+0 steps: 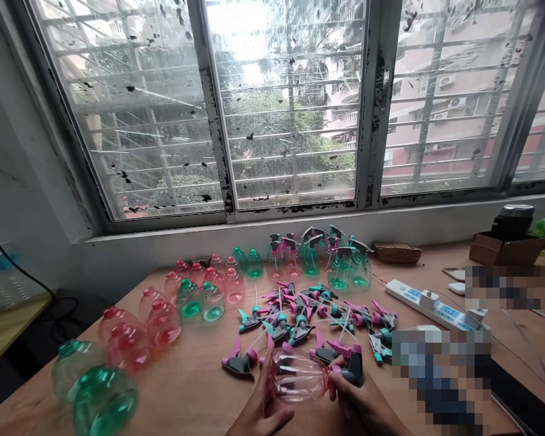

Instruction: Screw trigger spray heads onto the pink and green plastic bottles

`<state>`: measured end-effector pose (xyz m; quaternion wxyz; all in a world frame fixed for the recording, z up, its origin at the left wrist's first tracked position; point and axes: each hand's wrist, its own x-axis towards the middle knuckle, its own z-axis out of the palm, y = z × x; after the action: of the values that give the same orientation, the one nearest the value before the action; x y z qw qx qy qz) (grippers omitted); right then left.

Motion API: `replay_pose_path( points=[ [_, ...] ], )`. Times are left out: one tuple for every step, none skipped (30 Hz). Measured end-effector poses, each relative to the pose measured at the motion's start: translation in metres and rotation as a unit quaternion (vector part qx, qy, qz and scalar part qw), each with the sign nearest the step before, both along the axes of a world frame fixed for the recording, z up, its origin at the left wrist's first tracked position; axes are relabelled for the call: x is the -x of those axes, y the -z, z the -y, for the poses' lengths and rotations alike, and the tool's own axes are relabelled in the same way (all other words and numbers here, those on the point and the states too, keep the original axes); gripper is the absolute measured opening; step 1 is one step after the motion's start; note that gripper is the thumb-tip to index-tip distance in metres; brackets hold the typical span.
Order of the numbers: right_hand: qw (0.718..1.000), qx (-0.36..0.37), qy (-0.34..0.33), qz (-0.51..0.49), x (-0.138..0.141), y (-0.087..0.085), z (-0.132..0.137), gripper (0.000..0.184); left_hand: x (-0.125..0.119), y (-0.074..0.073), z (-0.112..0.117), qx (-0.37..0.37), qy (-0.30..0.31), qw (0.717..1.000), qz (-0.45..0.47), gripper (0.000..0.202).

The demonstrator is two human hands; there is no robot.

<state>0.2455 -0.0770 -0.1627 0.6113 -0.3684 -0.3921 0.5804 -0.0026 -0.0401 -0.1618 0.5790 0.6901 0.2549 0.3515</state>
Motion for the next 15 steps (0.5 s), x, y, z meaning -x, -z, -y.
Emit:
replay_pose_path(
  points=[
    [1.000, 0.006, 0.003, -0.001, 0.000, 0.000, 0.000, 0.047, 0.000, 0.003, -0.002, 0.008, 0.004, 1.000, 0.006, 0.110],
    [1.000, 0.012, 0.005, -0.001, 0.000, 0.001, 0.000, 0.048, 0.000, 0.007, -0.003, 0.016, 0.009, 1.000, 0.018, 0.112],
    [1.000, 0.015, 0.004, -0.001, 0.000, 0.001, 0.000, 0.048, 0.000, 0.011, -0.005, 0.023, 0.015, 0.999, 0.032, 0.114],
    [1.000, 0.017, 0.001, 0.000, 0.000, 0.002, 0.000, 0.049, 0.000, 0.014, -0.007, 0.031, 0.021, 0.998, 0.045, 0.114],
    [1.000, 0.016, -0.002, 0.000, 0.000, 0.002, -0.001, 0.049, 0.000, 0.017, -0.008, 0.038, 0.026, 0.998, 0.050, 0.113],
    [1.000, 0.014, -0.003, 0.000, 0.000, 0.002, -0.001, 0.048, 0.000, 0.018, -0.009, 0.044, 0.029, 0.998, 0.047, 0.112],
    [1.000, 0.012, -0.002, -0.001, 0.000, 0.002, -0.001, 0.048, 0.000, 0.019, -0.009, 0.048, 0.029, 0.998, 0.040, 0.111],
    [1.000, 0.009, 0.001, -0.002, 0.000, 0.002, -0.001, 0.047, 0.001, 0.018, -0.009, 0.045, 0.026, 0.998, 0.032, 0.111],
    [1.000, 0.006, 0.003, -0.001, 0.000, 0.002, -0.001, 0.047, 0.001, 0.017, -0.009, 0.036, 0.021, 0.999, 0.029, 0.109],
    [1.000, 0.003, 0.004, -0.001, 0.000, 0.001, -0.001, 0.047, 0.001, 0.016, -0.008, 0.021, 0.016, 0.999, 0.029, 0.108],
    [1.000, 0.000, 0.003, -0.001, 0.000, 0.002, -0.001, 0.046, 0.001, 0.014, -0.008, 0.005, 0.012, 0.999, 0.034, 0.105],
    [1.000, -0.002, 0.000, -0.002, 0.000, 0.002, -0.001, 0.046, 0.001, 0.013, -0.007, -0.009, 0.012, 0.999, 0.040, 0.104],
    [1.000, -0.001, -0.004, -0.003, 0.000, 0.003, -0.001, 0.046, 0.000, 0.012, -0.007, -0.015, 0.013, 0.999, 0.046, 0.104],
    [1.000, 0.000, -0.009, -0.005, -0.001, 0.004, -0.002, 0.045, 0.000, 0.011, -0.007, -0.010, 0.014, 0.999, 0.049, 0.106],
    [1.000, 0.000, -0.016, -0.008, -0.001, 0.006, -0.002, 0.045, -0.001, 0.011, -0.007, 0.003, 0.015, 0.999, 0.050, 0.108]
  ],
)
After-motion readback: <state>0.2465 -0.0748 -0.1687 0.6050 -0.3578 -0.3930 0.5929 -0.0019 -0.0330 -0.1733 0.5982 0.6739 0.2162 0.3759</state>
